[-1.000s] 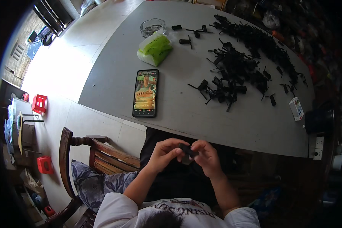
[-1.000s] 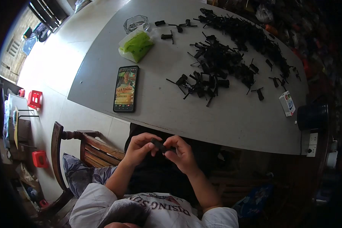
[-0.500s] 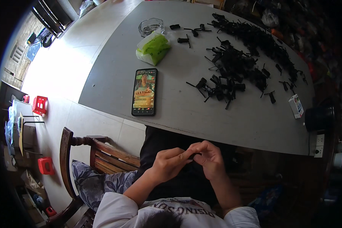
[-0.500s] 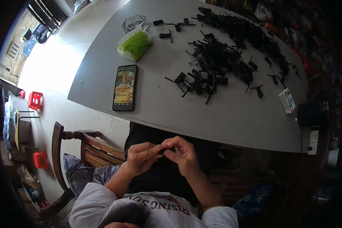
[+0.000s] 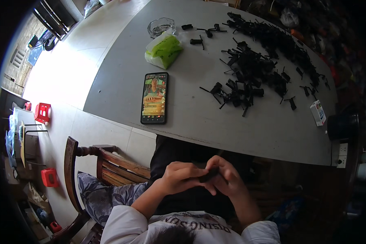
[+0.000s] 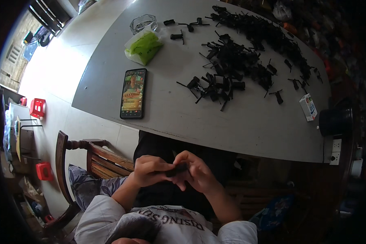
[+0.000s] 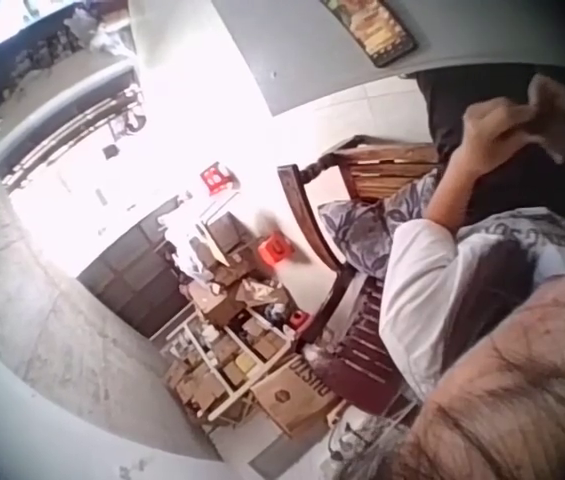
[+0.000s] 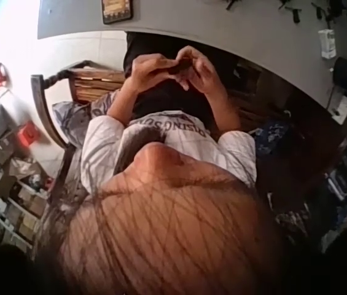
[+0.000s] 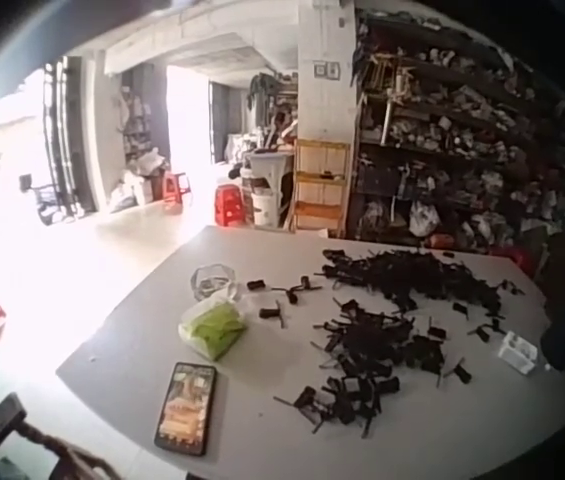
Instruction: Assembling small black plastic connectors at a table.
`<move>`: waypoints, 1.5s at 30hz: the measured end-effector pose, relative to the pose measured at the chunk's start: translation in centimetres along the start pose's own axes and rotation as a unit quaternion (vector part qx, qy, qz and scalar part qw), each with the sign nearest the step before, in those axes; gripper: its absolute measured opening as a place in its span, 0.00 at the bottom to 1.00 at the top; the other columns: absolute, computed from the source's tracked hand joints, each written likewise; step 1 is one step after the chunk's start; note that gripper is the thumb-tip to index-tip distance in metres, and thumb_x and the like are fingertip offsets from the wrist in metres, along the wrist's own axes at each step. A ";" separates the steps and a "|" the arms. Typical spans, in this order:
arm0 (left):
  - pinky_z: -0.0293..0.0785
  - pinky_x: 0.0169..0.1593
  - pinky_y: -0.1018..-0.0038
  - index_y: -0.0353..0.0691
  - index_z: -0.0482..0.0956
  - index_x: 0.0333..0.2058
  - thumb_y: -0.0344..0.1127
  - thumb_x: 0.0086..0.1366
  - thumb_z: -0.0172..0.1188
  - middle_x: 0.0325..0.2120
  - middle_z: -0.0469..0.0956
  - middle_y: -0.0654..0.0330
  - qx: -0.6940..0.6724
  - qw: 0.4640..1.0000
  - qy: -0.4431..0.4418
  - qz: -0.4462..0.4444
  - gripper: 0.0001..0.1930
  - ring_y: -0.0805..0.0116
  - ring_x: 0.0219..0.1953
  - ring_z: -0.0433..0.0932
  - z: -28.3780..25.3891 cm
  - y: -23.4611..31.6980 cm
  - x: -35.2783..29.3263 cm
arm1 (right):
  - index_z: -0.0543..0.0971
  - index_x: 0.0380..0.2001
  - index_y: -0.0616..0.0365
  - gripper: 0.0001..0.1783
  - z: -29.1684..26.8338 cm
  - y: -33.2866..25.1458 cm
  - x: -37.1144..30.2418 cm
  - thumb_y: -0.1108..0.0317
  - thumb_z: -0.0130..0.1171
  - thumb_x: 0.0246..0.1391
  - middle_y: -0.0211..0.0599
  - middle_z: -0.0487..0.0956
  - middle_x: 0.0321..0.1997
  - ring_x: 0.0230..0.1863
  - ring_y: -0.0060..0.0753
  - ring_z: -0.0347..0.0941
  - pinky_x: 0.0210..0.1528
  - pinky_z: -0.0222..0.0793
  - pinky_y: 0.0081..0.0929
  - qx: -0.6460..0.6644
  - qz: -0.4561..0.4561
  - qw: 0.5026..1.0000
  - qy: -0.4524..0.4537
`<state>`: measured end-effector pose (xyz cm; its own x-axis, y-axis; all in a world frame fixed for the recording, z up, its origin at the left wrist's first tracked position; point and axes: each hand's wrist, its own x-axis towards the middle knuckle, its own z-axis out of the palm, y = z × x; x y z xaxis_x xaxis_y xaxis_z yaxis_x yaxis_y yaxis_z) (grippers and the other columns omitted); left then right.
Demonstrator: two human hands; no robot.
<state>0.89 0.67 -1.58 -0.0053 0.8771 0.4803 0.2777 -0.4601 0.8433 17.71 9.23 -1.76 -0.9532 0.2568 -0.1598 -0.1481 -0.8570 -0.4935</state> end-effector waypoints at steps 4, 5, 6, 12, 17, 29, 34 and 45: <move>0.67 0.20 0.75 0.38 0.77 0.33 0.34 0.47 0.68 0.16 0.71 0.61 0.093 0.996 0.012 -0.009 0.15 0.64 0.17 0.73 0.8 0.4 -0.1 | 0.67 0.37 0.58 0.16 -0.1 1.6 -0.3 0.59 0.57 0.54 0.32 0.72 0.32 0.24 0.15 0.67 0.21 0.65 0.13 -0.046 -0.102 0.992 0.054; 0.67 0.20 0.75 0.38 0.77 0.33 0.34 0.47 0.68 0.16 0.71 0.61 0.091 0.996 0.011 -0.007 0.15 0.64 0.17 0.73 0.7 0.6 0.1 | 0.67 0.38 0.58 0.16 -0.4 1.8 -0.6 0.59 0.56 0.55 0.31 0.72 0.32 0.24 0.14 0.66 0.23 0.64 0.14 -0.098 -0.100 0.983 0.116; 0.66 0.20 0.75 0.38 0.77 0.34 0.35 0.47 0.68 0.16 0.71 0.62 0.087 0.996 -0.022 -0.009 0.15 0.65 0.17 0.73 0.4 0.7 0.3 | 0.67 0.38 0.58 0.16 -0.6 1.6 -0.8 0.59 0.56 0.55 0.31 0.72 0.32 0.24 0.14 0.66 0.23 0.64 0.14 -0.098 -0.101 0.983 0.118; 0.62 0.16 0.75 0.34 0.78 0.32 0.34 0.49 0.68 0.14 0.70 0.61 -0.017 0.988 -0.149 0.044 0.13 0.66 0.14 0.71 -1.0 0.9 0.5 | 0.73 0.41 0.62 0.12 -0.6 -0.5 -2.2 0.66 0.51 0.58 0.29 0.74 0.26 0.24 0.15 0.67 0.27 0.63 0.14 -0.303 0.102 0.944 -0.078; 0.62 0.16 0.74 0.33 0.78 0.31 0.34 0.50 0.67 0.14 0.70 0.61 -0.078 0.979 -0.176 0.069 0.12 0.65 0.14 0.71 -1.1 0.8 0.4 | 0.73 0.39 0.62 0.11 1.0 -0.4 -2.0 0.65 0.52 0.57 0.34 0.74 0.23 0.22 0.23 0.69 0.27 0.64 0.20 -0.428 0.089 0.894 -0.097; 0.70 0.20 0.73 0.32 0.76 0.32 0.33 0.51 0.65 0.19 0.75 0.57 -0.022 0.982 -0.175 0.070 0.12 0.60 0.19 0.75 -3.8 1.1 -0.7 | 0.73 0.35 0.60 0.12 2.4 -1.8 1.4 0.62 0.54 0.54 0.41 0.75 0.23 0.23 0.38 0.73 0.28 0.67 0.28 -0.550 0.061 0.817 -0.163; 0.70 0.21 0.72 0.31 0.76 0.32 0.32 0.51 0.65 0.18 0.74 0.57 0.017 0.985 -0.168 0.021 0.12 0.60 0.19 0.75 -4.3 0.8 -0.5 | 0.72 0.37 0.62 0.12 1.6 -2.2 2.4 0.63 0.52 0.57 0.39 0.74 0.25 0.23 0.30 0.71 0.28 0.66 0.25 -0.518 0.096 0.834 -0.164; 0.65 0.17 0.74 0.33 0.77 0.30 0.34 0.50 0.67 0.15 0.71 0.59 -0.036 0.977 -0.199 0.070 0.12 0.62 0.16 0.73 -3.8 -0.2 -1.3 | 0.69 0.38 0.61 0.12 2.7 -1.2 1.4 0.63 0.48 0.57 0.47 0.75 0.27 0.29 0.49 0.73 0.31 0.67 0.35 -0.586 0.114 0.788 -0.148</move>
<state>-2.85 -0.86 -1.44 0.4066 0.7817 0.4730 0.1798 -0.5760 0.7974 15.85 9.43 0.97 -0.9651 -0.1092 -0.2382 0.2163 0.1808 -0.9594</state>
